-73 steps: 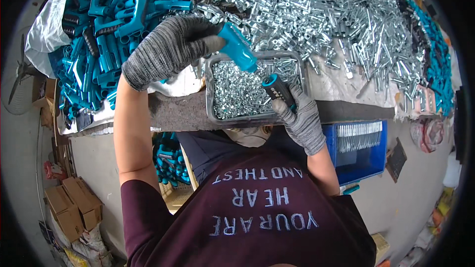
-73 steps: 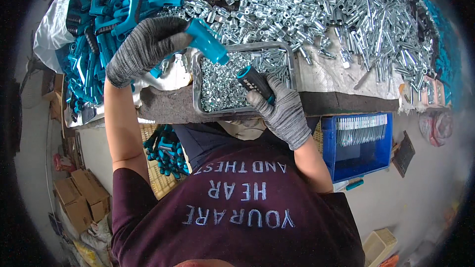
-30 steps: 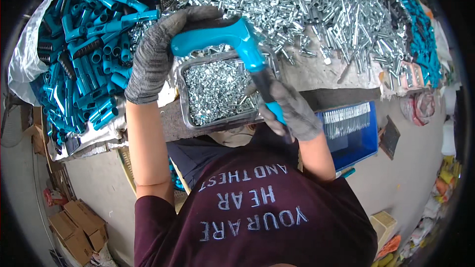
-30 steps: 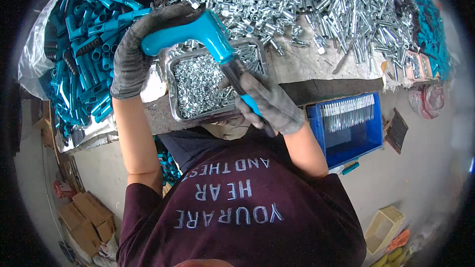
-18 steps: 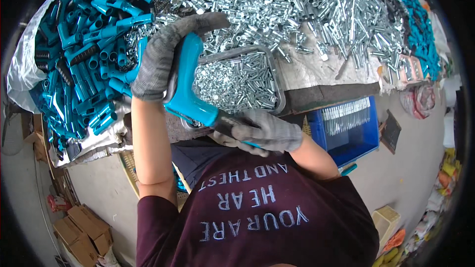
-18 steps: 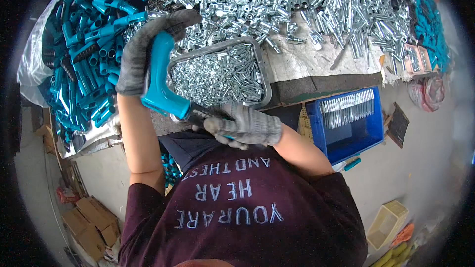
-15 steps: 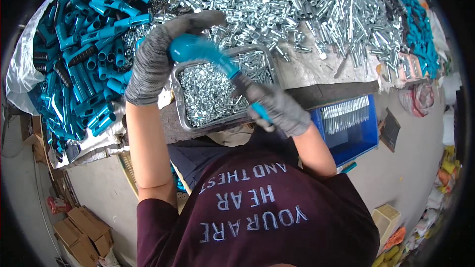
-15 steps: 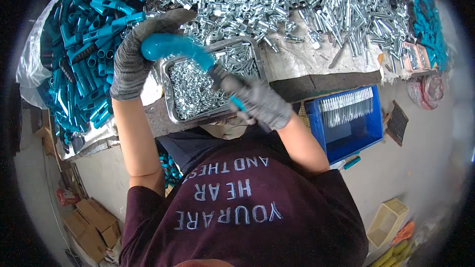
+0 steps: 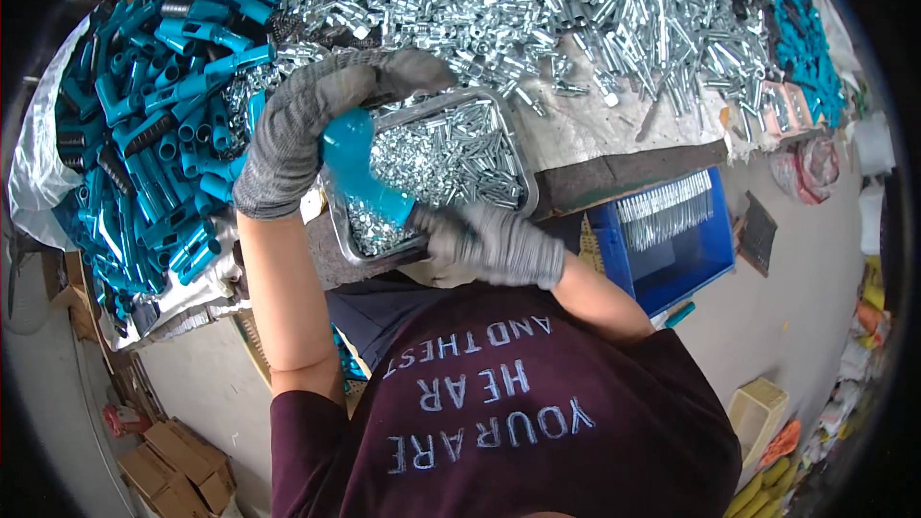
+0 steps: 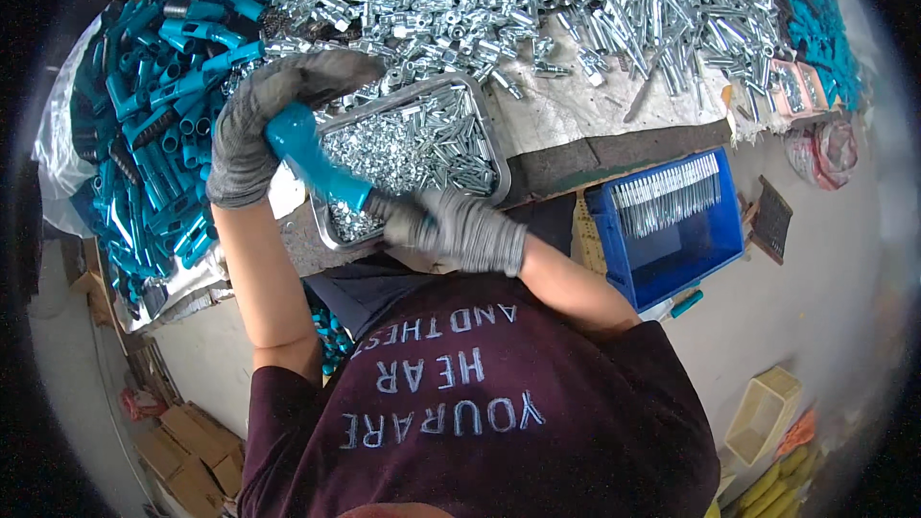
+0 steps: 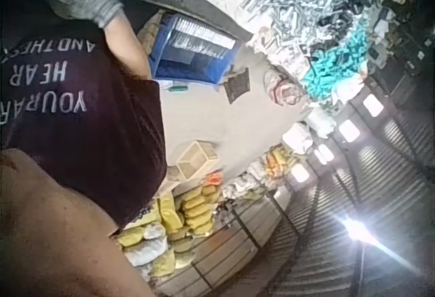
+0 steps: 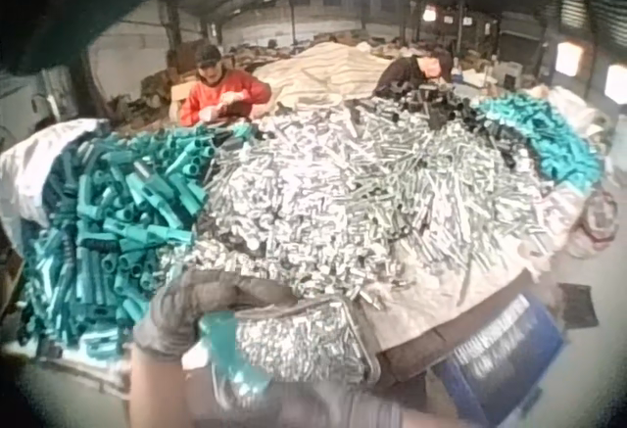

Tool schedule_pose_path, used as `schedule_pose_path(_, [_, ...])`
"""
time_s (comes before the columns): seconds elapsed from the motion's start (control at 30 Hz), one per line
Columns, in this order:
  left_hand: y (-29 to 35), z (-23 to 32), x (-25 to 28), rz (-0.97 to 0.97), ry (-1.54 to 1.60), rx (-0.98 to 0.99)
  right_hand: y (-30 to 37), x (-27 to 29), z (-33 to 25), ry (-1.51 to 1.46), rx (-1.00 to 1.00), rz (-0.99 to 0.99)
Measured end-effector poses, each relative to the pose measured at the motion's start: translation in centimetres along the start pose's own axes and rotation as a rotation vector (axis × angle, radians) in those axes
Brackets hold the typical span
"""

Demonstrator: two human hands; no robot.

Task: Assembling silver metal components into blue plastic handles at a factory workstation.

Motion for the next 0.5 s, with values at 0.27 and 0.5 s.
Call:
schedule_pose_path(0.27, [-2.7,-1.7,-1.0,0.321,0.058,-0.043,0.3,3.7,2.5,-0.633,-0.465,0.275])
schedule_pose_path(0.5, [-5.2,0.2,-3.1,0.361,0.191,-0.112,1.4,-1.3,-0.2,-1.391,-0.658,0.039])
Point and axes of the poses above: each hand's wrist, its own y-axis away from the middle knuckle, its own x-axis out of the back of the hand, z = x × y, the point moved 10 cm from there along -y, towards the middle knuckle, and after that the axes turned 7 degrees about x, right-handed, at the moved point
